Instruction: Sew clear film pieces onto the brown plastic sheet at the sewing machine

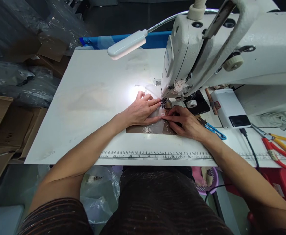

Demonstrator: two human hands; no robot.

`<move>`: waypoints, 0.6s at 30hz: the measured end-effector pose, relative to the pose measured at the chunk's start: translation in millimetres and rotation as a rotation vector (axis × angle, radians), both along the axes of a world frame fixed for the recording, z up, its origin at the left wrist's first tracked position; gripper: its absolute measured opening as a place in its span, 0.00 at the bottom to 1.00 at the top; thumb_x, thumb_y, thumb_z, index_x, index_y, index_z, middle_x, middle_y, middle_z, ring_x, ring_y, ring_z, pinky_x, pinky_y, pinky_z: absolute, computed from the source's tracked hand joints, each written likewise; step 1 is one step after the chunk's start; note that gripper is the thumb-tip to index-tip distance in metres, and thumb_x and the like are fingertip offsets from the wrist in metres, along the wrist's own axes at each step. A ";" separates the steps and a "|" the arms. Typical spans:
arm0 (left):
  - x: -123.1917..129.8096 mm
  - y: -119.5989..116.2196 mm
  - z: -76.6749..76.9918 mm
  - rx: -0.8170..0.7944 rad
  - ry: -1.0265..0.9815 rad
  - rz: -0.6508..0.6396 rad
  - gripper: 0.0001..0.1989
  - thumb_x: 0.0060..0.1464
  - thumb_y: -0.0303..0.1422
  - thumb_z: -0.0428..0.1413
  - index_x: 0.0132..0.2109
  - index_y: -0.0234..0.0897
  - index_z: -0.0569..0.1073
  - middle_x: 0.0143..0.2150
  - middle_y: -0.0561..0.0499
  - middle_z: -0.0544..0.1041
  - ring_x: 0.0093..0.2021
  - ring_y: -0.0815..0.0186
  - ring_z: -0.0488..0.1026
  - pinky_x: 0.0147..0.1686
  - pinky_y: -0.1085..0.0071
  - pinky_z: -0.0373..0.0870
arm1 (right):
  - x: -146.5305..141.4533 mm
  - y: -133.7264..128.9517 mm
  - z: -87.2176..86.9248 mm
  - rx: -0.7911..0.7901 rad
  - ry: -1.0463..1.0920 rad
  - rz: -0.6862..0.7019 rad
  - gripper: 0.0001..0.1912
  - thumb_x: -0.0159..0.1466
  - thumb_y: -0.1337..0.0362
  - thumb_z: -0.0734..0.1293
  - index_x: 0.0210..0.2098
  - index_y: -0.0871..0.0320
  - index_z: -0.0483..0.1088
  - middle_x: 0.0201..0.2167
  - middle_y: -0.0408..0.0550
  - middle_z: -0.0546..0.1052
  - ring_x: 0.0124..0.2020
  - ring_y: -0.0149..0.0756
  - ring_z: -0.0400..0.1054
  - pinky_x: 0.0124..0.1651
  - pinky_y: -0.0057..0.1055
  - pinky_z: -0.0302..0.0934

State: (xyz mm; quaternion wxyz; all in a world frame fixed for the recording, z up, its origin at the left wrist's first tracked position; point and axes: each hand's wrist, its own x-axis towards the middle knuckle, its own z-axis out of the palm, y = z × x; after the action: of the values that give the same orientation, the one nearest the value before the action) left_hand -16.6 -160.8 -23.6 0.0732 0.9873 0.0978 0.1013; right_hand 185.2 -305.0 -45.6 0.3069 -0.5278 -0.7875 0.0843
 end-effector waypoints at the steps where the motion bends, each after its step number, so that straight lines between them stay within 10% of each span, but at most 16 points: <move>1: -0.1 -0.6 0.0 0.012 -0.005 0.003 0.24 0.62 0.45 0.52 0.59 0.38 0.72 0.63 0.39 0.71 0.53 0.46 0.68 0.57 0.43 0.56 | 0.3 -0.2 0.1 -0.004 -0.004 0.000 0.16 0.67 0.66 0.64 0.50 0.52 0.79 0.45 0.54 0.73 0.46 0.46 0.68 0.49 0.48 0.67; 9: 2.4 0.6 -5.8 -0.082 -0.081 -0.087 0.14 0.63 0.44 0.54 0.44 0.39 0.77 0.49 0.43 0.79 0.43 0.57 0.72 0.48 0.55 0.65 | -0.2 -0.5 0.3 0.003 -0.006 -0.001 0.16 0.67 0.67 0.63 0.50 0.53 0.79 0.45 0.55 0.73 0.47 0.46 0.68 0.49 0.47 0.67; 18: -4.7 5.7 -4.3 0.202 -0.248 -0.294 0.16 0.62 0.46 0.56 0.43 0.39 0.79 0.49 0.46 0.81 0.34 0.64 0.72 0.37 0.63 0.64 | -1.0 -0.8 -2.4 0.031 0.009 -0.011 0.15 0.68 0.66 0.64 0.49 0.53 0.79 0.44 0.54 0.72 0.46 0.45 0.68 0.48 0.46 0.67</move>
State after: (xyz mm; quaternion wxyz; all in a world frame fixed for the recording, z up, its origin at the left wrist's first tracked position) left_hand -21.2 -155.1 -27.8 -0.0005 0.9732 -0.0675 0.2197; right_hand 184.2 -305.8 -48.0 0.3190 -0.5268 -0.7845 0.0725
